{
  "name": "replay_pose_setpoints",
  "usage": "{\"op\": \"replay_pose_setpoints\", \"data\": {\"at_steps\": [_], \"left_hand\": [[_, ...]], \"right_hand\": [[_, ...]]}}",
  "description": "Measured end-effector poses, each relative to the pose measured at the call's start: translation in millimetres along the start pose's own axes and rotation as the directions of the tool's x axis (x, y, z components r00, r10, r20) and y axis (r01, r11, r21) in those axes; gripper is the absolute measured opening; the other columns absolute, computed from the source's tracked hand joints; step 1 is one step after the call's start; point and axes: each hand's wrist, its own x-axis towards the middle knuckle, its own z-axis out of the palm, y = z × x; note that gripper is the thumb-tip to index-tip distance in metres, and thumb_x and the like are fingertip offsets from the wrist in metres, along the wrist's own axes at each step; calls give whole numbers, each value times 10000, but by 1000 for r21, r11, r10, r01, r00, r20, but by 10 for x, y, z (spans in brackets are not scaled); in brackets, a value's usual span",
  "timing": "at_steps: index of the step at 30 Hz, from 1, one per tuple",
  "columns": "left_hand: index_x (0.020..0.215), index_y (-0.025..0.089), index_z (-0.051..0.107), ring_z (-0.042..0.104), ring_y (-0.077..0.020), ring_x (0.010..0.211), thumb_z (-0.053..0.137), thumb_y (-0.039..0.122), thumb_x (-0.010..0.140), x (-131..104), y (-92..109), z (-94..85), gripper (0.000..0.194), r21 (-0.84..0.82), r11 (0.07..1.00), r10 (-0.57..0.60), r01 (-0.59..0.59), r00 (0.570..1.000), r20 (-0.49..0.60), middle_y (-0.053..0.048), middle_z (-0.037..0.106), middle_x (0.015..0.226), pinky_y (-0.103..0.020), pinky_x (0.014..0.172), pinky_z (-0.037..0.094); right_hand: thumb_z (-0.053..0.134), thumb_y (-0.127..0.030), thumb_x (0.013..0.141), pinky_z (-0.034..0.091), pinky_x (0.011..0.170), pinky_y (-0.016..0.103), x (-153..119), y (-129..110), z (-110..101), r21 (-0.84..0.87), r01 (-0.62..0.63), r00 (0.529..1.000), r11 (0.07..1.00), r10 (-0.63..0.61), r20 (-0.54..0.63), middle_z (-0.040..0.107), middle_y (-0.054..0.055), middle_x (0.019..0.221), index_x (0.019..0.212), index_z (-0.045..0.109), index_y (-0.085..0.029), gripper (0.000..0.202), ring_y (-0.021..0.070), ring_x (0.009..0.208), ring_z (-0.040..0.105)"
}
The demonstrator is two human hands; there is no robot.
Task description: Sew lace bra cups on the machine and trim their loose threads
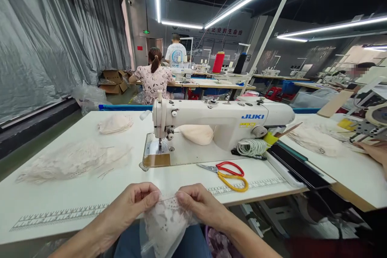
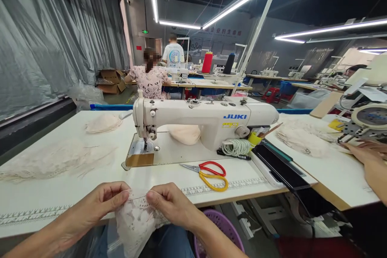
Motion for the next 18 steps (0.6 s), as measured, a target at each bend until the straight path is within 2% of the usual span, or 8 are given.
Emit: {"op": "replay_pose_setpoints", "data": {"at_steps": [3,7,10,13,16,17,18], "left_hand": [[771,145,612,406,-110,609,729,530,664,-113,-117,75,417,-63,997,-47,47,999,1,27,531,642,-197,559,283],[727,149,605,350,-105,564,715,548,668,-244,-188,111,418,-64,988,-137,138,990,28,38,464,590,-205,523,256],[725,145,616,316,-102,557,684,564,696,-297,-292,86,425,-29,990,-141,141,990,18,42,437,571,-210,518,234],[752,133,634,336,-97,557,696,582,672,-318,-494,54,460,-25,994,-107,106,994,-22,31,463,575,-210,516,227],[732,119,645,317,-75,503,709,655,585,-313,-679,27,559,-22,998,-53,53,999,-9,37,458,539,-203,480,211],[730,119,655,308,-66,487,712,655,578,-309,-710,14,560,0,999,-47,47,999,10,45,449,524,-195,475,218],[732,125,666,315,-59,480,723,634,581,-305,-720,-1,535,21,999,-50,50,999,11,51,450,518,-186,476,229]], "right_hand": [[471,-628,821,141,486,237,-89,85,104,102,-30,1000,994,30,10,223,-55,564,544,314,-166,562,67,538,188],[593,-576,767,187,499,216,-157,91,253,245,-115,993,963,115,15,322,-50,572,608,480,-130,487,65,550,252],[647,-521,746,240,520,203,-172,106,325,303,-149,989,941,149,21,423,-34,591,675,565,-110,425,66,559,322],[686,-494,716,282,545,208,-185,184,373,274,-114,991,955,130,-40,491,-9,606,667,602,-102,404,80,587,390],[654,-529,732,286,527,205,-209,311,410,189,-136,991,973,134,20,478,-16,595,666,616,-117,419,81,577,389],[648,-525,742,308,534,204,-214,358,419,113,-163,985,980,157,66,497,-14,626,709,634,-132,395,87,591,414],[690,-489,721,352,580,206,-213,402,426,30,-204,978,979,202,50,540,-8,722,793,653,-164,334,109,668,472]]}}
